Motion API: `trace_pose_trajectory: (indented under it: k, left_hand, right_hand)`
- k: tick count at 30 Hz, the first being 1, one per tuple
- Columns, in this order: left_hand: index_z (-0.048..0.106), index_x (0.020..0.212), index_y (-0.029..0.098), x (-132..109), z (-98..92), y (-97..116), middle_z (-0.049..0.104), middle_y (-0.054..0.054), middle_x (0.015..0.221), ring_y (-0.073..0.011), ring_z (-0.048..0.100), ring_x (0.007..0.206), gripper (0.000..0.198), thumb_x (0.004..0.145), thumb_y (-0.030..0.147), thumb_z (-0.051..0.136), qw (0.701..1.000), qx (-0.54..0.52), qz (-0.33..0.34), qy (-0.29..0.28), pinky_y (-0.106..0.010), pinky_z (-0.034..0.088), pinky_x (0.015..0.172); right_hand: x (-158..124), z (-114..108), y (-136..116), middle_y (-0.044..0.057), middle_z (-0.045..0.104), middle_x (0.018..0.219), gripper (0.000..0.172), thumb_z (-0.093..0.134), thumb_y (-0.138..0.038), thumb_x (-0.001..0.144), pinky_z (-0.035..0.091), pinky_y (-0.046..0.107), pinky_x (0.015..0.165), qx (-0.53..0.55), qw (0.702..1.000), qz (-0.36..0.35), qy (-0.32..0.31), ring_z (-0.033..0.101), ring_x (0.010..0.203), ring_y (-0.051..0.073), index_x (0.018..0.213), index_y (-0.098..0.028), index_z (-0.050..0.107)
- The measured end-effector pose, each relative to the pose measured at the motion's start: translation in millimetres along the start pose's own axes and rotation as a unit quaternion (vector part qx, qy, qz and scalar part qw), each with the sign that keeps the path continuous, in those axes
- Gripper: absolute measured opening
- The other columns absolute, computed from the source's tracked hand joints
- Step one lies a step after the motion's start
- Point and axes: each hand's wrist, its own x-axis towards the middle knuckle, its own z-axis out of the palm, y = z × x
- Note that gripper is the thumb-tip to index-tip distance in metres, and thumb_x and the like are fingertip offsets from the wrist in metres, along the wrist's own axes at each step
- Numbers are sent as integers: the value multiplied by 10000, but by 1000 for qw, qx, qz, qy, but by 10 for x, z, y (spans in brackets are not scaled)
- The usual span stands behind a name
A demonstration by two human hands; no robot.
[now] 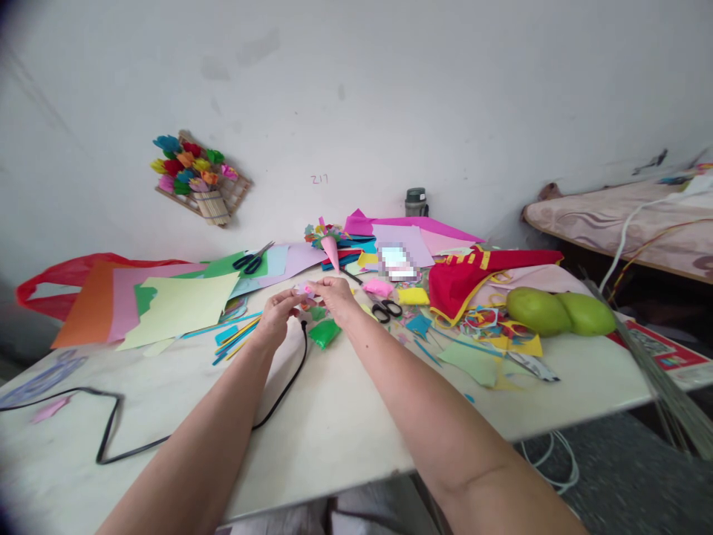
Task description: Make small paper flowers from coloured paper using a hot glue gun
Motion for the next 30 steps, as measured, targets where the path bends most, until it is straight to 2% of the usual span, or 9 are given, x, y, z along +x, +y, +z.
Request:
trace_pose_trajectory:
  k: [10, 17, 30]
  left_hand:
    - [638, 620, 162, 6, -8, -16, 651, -42, 631, -113, 505, 549, 211, 648, 366, 594, 1000, -5, 0, 4, -221, 310, 498]
    - [658, 650, 163, 7, -5, -19, 649, -39, 634, -122, 513, 569, 194, 637, 343, 586, 1000, 4, 5, -1, -226, 315, 502]
    - [559, 593, 158, 23, 2, -32, 639, -15, 607, -88, 472, 514, 184, 645, 331, 594, 999, -31, -8, 8, -211, 302, 483]
  right_hand:
    - [-30, 4, -17, -26, 534, 499, 212, 651, -335, 584, 318, 211, 445, 3, 1000, -4, -14, 479, 454, 77, 564, -154, 541]
    - [-19, 19, -4, -24, 546, 510, 221, 657, -343, 576, 326, 217, 446, 19, 1000, -11, -2, 469, 449, 79, 555, -157, 539]
    - [-45, 30, -9, -12, 560, 496, 190, 666, -301, 574, 329, 209, 452, 16, 1000, 8, -9, 490, 451, 80, 582, -139, 567]
